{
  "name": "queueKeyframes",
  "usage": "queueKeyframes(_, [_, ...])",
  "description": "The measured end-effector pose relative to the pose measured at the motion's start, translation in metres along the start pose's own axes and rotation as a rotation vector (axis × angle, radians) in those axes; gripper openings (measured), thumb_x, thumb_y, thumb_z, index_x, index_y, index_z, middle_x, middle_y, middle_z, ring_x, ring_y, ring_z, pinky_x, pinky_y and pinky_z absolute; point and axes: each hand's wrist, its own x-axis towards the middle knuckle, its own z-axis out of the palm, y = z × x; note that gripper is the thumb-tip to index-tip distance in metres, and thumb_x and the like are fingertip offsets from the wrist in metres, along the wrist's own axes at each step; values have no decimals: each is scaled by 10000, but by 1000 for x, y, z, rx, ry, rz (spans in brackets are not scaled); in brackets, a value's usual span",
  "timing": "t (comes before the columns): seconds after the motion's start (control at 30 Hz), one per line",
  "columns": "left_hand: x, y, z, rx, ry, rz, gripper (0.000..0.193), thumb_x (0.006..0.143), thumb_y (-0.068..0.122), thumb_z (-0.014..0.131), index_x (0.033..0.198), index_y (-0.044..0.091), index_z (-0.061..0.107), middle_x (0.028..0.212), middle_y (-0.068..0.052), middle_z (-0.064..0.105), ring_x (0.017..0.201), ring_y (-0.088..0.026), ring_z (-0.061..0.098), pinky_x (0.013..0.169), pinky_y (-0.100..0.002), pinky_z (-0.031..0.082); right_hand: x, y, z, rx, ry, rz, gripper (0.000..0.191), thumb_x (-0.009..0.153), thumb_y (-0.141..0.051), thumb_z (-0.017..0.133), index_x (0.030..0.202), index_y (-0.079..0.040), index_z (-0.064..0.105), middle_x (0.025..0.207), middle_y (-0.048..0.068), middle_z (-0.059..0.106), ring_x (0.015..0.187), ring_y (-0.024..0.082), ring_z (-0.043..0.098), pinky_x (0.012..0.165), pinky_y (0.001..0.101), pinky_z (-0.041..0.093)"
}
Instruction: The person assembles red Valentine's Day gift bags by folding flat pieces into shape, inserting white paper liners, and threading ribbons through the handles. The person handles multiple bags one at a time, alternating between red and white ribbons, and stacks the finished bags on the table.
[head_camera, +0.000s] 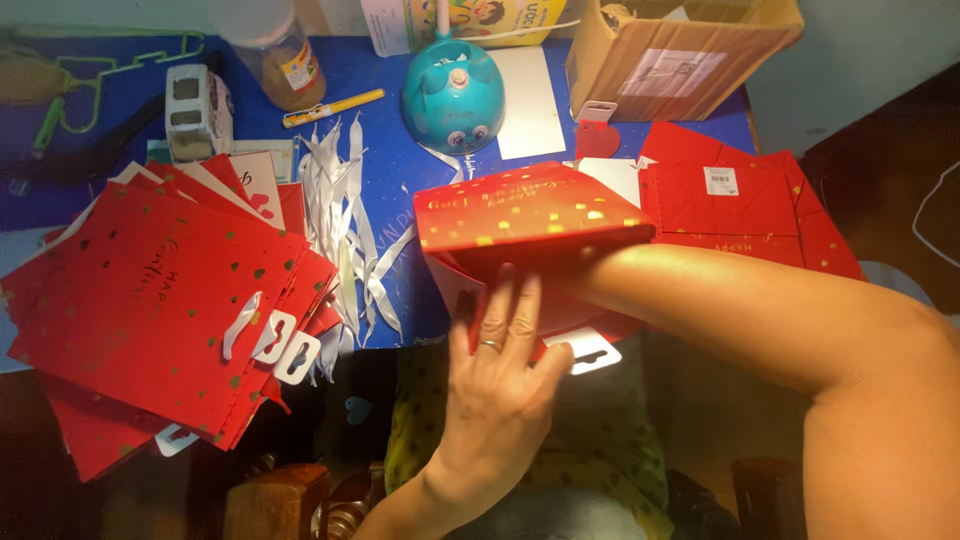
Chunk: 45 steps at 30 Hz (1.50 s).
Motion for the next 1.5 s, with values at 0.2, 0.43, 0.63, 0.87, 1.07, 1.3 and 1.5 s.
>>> queueKeyframes(0.2, [-4,-4,-7,-49,21,-94,25,929,74,654,926,62,632,1513,-366,419,1453,-499,389,1135,-683,322,-3,-7,-2,-1,-20,-24,299,864,-183,695,1153,-107,691,1055,149,725,1004,327,698,806,438,574])
queueKeyframes(0.43, [-3,1,1,21,4,-69,48,901,54,670,945,72,660,1526,-354,419,1473,-514,370,1144,-685,332,-7,-8,3,-4,-39,-27,329,858,-195,707,1178,-120,679,1072,137,725,1026,321,693,818,437,572])
queueKeyframes(0.63, [-1,-6,-6,-1,36,-81,46,928,113,707,967,98,689,1518,-297,460,1456,-488,412,1143,-648,358,-17,-18,-6,-17,-68,-39,357,853,-204,717,1199,-132,669,1087,126,725,1044,316,688,828,436,570])
queueKeyframes(0.87, [19,-38,3,3,325,-148,196,918,144,836,1065,102,713,1463,-160,498,1346,-383,482,1145,-488,441,-93,-18,-43,15,242,-85,390,847,-216,729,1224,-145,658,1104,114,725,1065,310,683,840,434,567])
queueKeyframes(1.07, [51,-76,31,-97,511,-202,582,891,149,906,1348,112,547,1581,-157,386,1359,-330,483,1113,-409,464,-183,35,-8,406,1262,-65,541,1107,-429,596,1509,-100,445,1492,153,534,1423,274,559,1197,383,493])
queueKeyframes(1.3, [78,-126,38,-575,390,-424,1183,730,266,942,1589,64,155,1676,-183,308,1057,-264,557,981,-375,539,-102,81,73,1415,1068,-231,1000,1029,-297,757,1702,-46,62,1725,163,306,1559,241,353,1277,391,326])
queueKeyframes(1.5, [89,-172,47,-675,211,-129,1237,769,337,921,1657,73,102,1765,-196,250,1643,-307,266,1355,-453,215,-68,111,91,974,1117,-229,954,868,-21,778,1625,-22,198,1584,124,408,1394,186,459,1160,359,417])
